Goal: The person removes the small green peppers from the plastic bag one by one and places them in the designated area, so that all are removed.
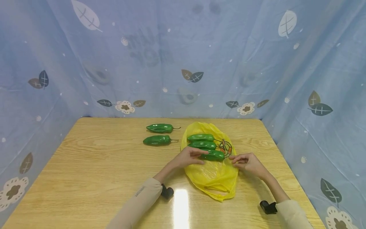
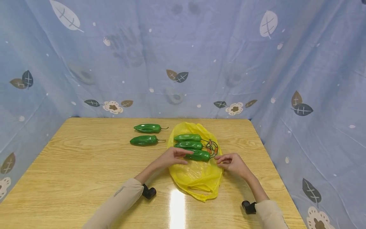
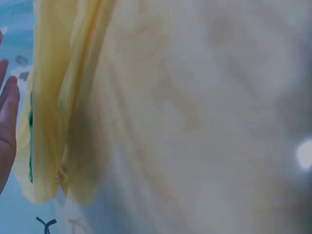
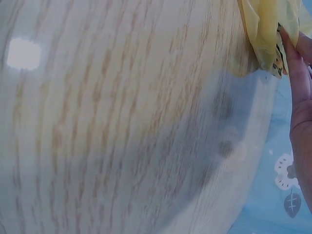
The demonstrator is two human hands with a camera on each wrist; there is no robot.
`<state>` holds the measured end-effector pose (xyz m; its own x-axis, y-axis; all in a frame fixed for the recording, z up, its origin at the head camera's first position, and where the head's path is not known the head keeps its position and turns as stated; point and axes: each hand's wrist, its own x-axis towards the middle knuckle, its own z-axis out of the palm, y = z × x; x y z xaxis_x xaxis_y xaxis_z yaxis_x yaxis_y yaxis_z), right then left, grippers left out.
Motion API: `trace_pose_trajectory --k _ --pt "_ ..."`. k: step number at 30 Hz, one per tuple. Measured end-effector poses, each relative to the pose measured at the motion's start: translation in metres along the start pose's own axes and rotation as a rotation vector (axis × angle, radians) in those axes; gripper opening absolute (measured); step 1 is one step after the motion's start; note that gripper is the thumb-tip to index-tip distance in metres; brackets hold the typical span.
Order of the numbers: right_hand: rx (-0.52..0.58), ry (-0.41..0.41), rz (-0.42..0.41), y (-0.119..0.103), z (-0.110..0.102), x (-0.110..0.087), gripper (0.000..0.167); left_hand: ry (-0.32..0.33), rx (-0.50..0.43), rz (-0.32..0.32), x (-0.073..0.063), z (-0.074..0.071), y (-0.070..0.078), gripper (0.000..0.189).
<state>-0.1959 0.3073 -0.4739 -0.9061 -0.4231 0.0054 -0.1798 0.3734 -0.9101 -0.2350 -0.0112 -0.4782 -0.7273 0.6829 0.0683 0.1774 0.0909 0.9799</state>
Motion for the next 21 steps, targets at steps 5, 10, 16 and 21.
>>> trace_pose_trajectory --k 5,10,16,21 --pt "0.005 0.000 -0.004 -0.001 0.001 -0.001 0.015 0.022 0.047 -0.038 0.017 -0.007 -0.002 0.041" --pt "0.003 -0.005 -0.008 -0.001 0.001 -0.001 0.016 -0.006 0.106 -0.081 0.029 -0.014 -0.006 0.043" --pt "-0.007 -0.002 -0.002 0.002 0.000 -0.001 0.015 -0.021 0.191 -0.091 0.037 -0.019 -0.007 0.045" --pt "0.000 -0.001 -0.008 0.004 -0.001 0.000 0.015 -0.054 0.246 -0.100 0.039 -0.021 -0.009 0.043"
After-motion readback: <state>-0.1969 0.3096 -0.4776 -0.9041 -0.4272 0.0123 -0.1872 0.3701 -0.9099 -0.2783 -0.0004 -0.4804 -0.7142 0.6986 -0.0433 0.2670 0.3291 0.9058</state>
